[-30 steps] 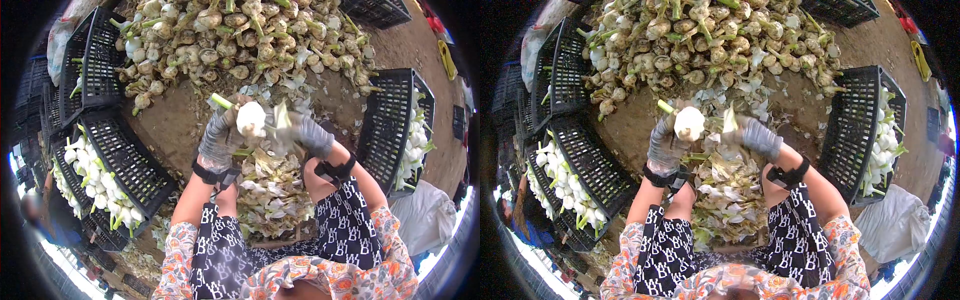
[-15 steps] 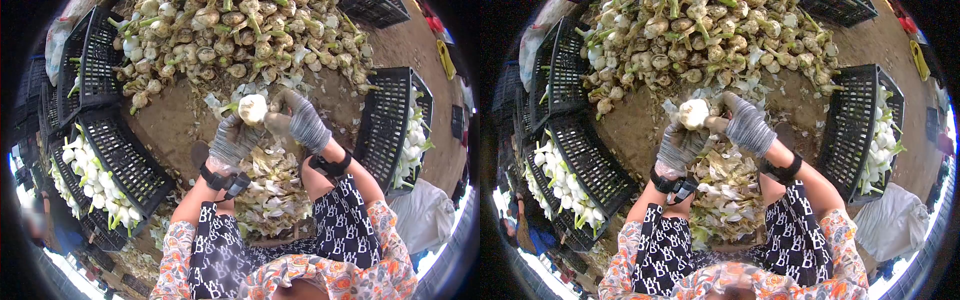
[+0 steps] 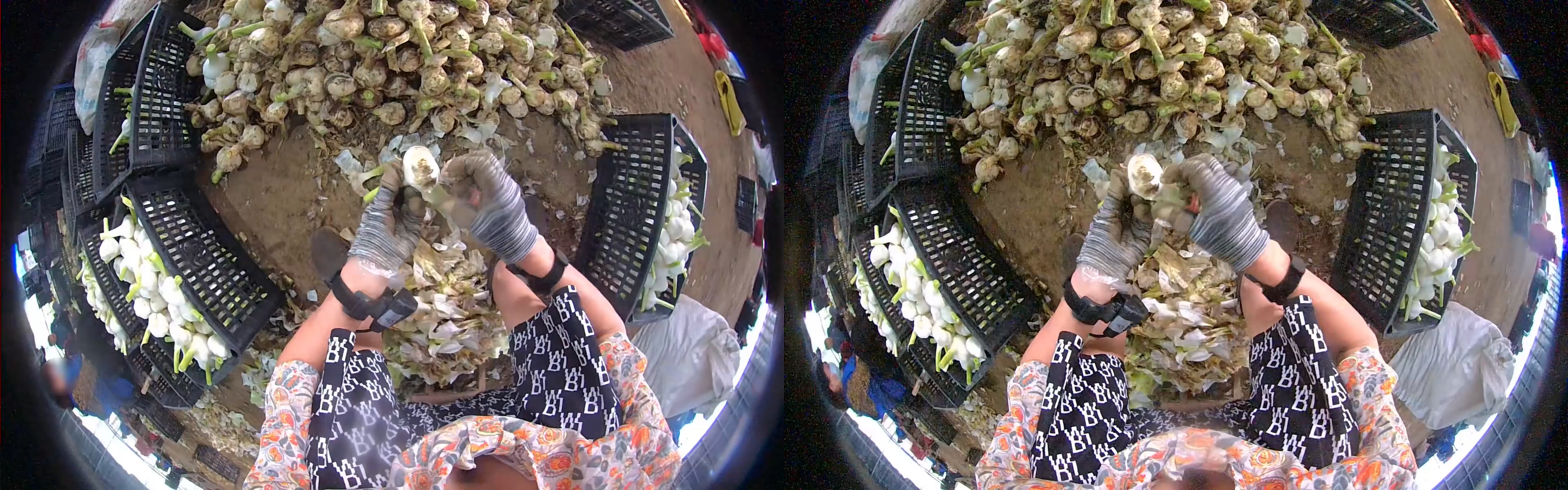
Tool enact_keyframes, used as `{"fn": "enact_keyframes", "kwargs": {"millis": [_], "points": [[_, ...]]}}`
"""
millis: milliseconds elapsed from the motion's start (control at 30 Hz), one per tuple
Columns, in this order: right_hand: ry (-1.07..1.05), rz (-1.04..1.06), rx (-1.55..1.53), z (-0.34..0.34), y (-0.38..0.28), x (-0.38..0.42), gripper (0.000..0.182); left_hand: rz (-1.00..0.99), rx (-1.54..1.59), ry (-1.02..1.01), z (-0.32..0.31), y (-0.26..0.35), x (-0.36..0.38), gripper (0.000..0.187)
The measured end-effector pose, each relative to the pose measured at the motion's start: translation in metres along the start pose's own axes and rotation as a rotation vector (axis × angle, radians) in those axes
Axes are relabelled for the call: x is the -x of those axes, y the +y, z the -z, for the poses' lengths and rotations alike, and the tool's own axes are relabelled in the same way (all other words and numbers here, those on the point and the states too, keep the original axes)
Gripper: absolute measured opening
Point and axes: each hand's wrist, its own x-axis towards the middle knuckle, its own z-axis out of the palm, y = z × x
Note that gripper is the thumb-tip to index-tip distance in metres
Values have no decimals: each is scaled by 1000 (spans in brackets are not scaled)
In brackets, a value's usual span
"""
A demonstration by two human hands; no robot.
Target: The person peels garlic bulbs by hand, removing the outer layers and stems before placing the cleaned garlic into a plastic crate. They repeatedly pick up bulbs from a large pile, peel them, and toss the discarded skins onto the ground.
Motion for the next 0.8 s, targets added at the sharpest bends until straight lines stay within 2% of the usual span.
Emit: {"fn": "enact_keyframes", "kwargs": {"millis": [67, 133, 233, 333, 367, 400, 467, 567, 667, 700, 767, 800], "points": [[-73, -37, 3, -3, -1, 2, 32, -97, -84, 80, -6, -7, 5, 23], [-87, 36, 68, -5, 2, 2, 32, -213, -197, 143, -16, -12, 13, 21], [-26, 275, 216, -10, 8, -2, 26, -298, -422, 212, -26, -11, 21, 20], [21, 101, 42, -2, 8, -4, 23, -390, -485, 189, -24, -11, 19, 21], [135, 81, 97, 2, 20, -8, 19, -415, -478, 168, -23, -11, 18, 22], [235, -103, 67, 6, 27, -13, 16, -414, -510, 164, -23, -10, 19, 22], [181, -124, 173, 16, 36, -11, 16, -414, -571, 155, -23, -8, 22, 22], [94, -171, -6, 11, 27, 1, 22, -369, -512, 124, -23, -6, 21, 26], [141, -346, -443, 4, 30, -7, 29, -321, -427, -18, -8, -9, 13, 26], [180, -200, -382, 3, 29, -11, 34, -302, -406, -87, -1, -9, 9, 26], [177, -145, -515, 0, 26, -14, 31, -261, -391, -174, 13, -9, -4, 30], [105, -188, -541, 2, 26, -14, 29, -241, -381, -216, 19, -7, -8, 33]]}}
